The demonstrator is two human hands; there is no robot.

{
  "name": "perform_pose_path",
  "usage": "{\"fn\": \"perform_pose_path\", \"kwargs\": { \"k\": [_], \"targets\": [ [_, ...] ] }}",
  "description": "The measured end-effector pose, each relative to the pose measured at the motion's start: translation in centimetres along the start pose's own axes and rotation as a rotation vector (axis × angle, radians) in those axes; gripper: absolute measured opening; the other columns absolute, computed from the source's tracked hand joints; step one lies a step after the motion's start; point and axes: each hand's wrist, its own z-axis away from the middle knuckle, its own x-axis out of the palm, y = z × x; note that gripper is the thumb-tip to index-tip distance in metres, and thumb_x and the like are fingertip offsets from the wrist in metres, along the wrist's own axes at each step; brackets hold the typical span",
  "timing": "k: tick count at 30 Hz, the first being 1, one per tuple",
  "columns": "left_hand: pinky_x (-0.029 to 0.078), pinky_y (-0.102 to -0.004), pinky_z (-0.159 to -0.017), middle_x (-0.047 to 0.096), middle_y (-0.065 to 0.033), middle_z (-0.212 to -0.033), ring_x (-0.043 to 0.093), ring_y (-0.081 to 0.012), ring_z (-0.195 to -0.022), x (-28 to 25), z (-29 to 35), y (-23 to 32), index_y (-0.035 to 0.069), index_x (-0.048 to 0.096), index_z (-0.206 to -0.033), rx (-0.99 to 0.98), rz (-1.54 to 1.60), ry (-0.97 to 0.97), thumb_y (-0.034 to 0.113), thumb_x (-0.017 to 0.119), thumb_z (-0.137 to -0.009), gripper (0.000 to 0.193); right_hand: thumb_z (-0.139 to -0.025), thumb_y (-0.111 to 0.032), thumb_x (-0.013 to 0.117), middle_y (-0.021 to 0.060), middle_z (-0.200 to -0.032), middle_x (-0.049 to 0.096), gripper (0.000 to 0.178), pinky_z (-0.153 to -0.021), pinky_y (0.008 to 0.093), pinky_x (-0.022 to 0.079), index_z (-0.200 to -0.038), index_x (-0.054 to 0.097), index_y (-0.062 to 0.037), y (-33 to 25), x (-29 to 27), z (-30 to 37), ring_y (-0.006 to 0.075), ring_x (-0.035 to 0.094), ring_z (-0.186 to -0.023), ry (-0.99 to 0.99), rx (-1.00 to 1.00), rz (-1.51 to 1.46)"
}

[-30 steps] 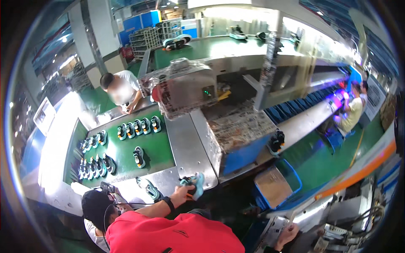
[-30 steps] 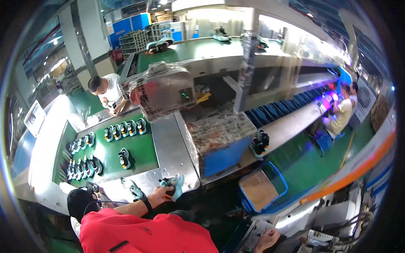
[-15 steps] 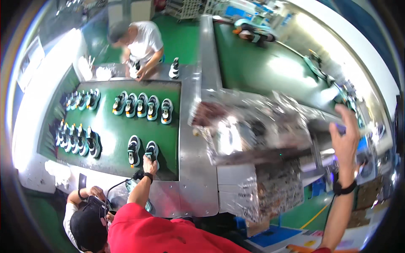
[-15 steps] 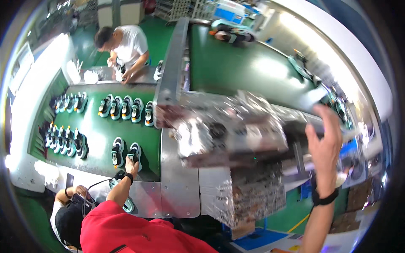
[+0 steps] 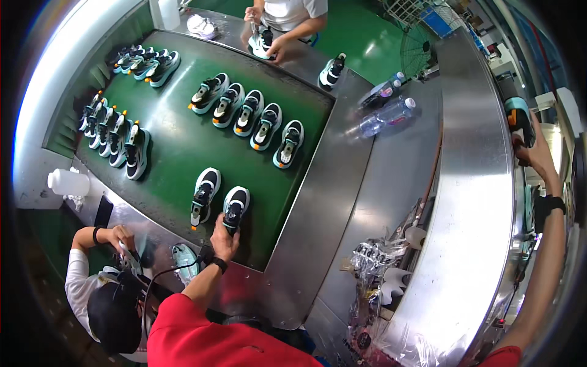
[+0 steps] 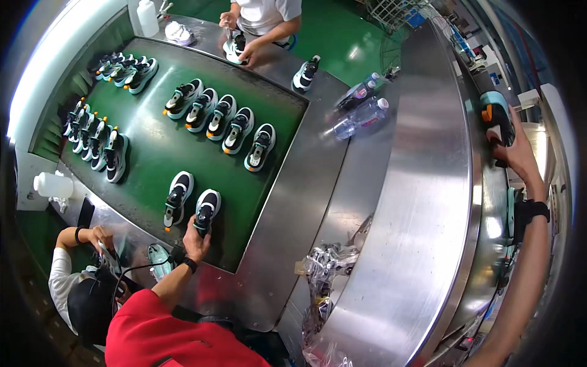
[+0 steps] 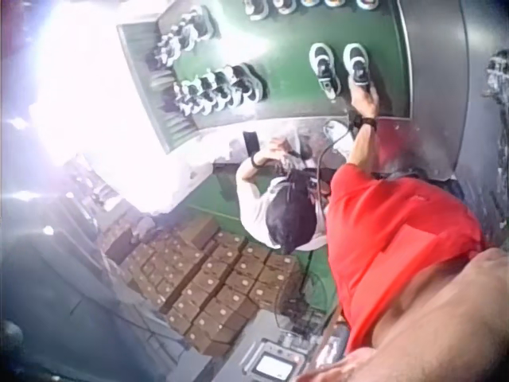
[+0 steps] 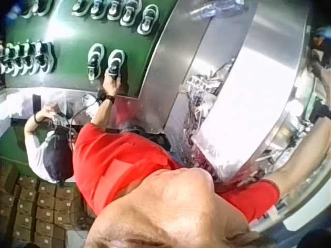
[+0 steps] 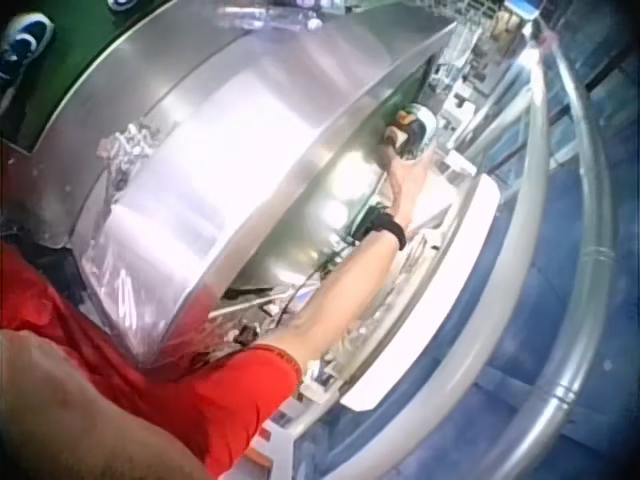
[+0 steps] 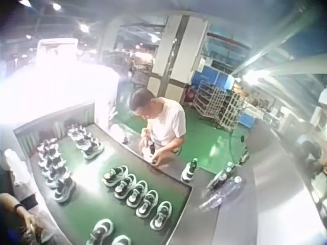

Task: Using an industrial press machine to attach or bond soles to shoes in a factory setting.

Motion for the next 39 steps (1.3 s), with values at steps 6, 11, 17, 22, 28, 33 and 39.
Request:
{"fn": "perform_pose_path", "kwargs": {
  "k": [6,11,17,22,28,33,39],
  "targets": [
    [0.05,-0.0446,-0.085,0.06,-0.0189,-0.116,0.06,-0.0414,-0.105,-0.5,-0.6,1.2,0.009,0.041,-0.136,0.089,0.008,-0.014,0.006,0.069,-0.074,0.068,-0.064,-0.012,0.076,0.0129,-0.109,0.062,0.07,-0.087,0.0337,0.048,-0.128,0.049,-0.0047,-3.3,-1.2,5.8,0.0238,0.061,-0.1,0.083,-0.116,0.041],
    [0.046,-0.0437,-0.093,0.054,-0.0232,-0.127,0.055,-0.042,-0.114,-0.1,-0.8,-1.1,0.006,0.035,-0.141,-0.069,0.004,-0.212,0.013,0.069,-0.078,0.071,-0.055,-0.024,0.087,0.0257,-0.124,0.053,0.094,-0.102,0.0429,0.041,-0.133,0.041,0.002,-2.9,-3.5,16.4,0.0394,0.051,-0.118,0.275,0.004,0.123],
    [0.032,-0.0431,-0.108,0.044,-0.0243,-0.14,0.044,-0.0363,-0.128,-3.9,4.9,6.7,-0.005,0.029,-0.144,0.491,0.027,-0.076,0.012,0.069,-0.082,0.076,-0.044,-0.027,0.093,0.0224,-0.122,0.053,0.103,-0.1,0.0441,0.042,-0.131,0.044,-0.0002,-6.2,-11.0,37.6,0.0399,0.052,-0.114,0.551,-0.083,0.134],
    [0.032,-0.0431,-0.111,0.044,-0.0209,-0.142,0.046,-0.0294,-0.13,-14.2,18.7,26.9,-0.004,0.031,-0.145,-0.187,1.12,-1.814,0.048,0.06,-0.092,0.08,-0.081,-0.021,0.069,0.0122,-0.122,0.056,0.045,-0.105,0.0585,0.036,-0.123,0.055,-0.0106,-12.7,-11.9,54.6,0.0336,0.052,-0.119,0.335,-0.196,0.389],
    [0.028,-0.0385,-0.114,0.032,-0.0162,-0.151,0.033,-0.0238,-0.139,-17.1,31.7,41.9,-0.007,0.018,-0.148,0.199,1.026,-2.569,0.086,0.043,-0.075,0.121,-0.08,-0.012,0.061,0.011,-0.111,0.058,0.033,-0.107,0.0573,0.036,-0.113,0.06,-0.0084,-18.8,-10.2,71.6,0.0257,0.053,-0.116,-0.039,0.035,0.314],
    [0.043,-0.0389,-0.103,0.05,-0.0155,-0.135,0.053,-0.0237,-0.123,-18.4,44.2,36.6,-0.002,0.034,-0.143,-0.081,0.722,-2.747,0.052,0.057,-0.089,0.079,-0.065,-0.034,0.079,0.0132,-0.141,0.045,0.065,-0.111,0.0609,0.022,-0.12,0.059,-0.0051,-23.2,-9.0,85.7,0.0336,0.033,-0.138,0.019,0.445,0.046],
    [0.042,-0.0453,-0.105,0.05,-0.0183,-0.137,0.055,-0.0316,-0.12,-23.6,61.3,31.2,0.001,0.036,-0.144,-0.383,0.5,-2.958,0.044,0.041,-0.095,0.066,-0.075,-0.047,0.078,0.0137,-0.136,0.049,0.09,-0.096,0.035,0.046,-0.146,0.037,-0.0094,-32.9,0.5,104.2,0.0243,0.052,-0.122,1.363,1.299,-0.73]
  ]
}}
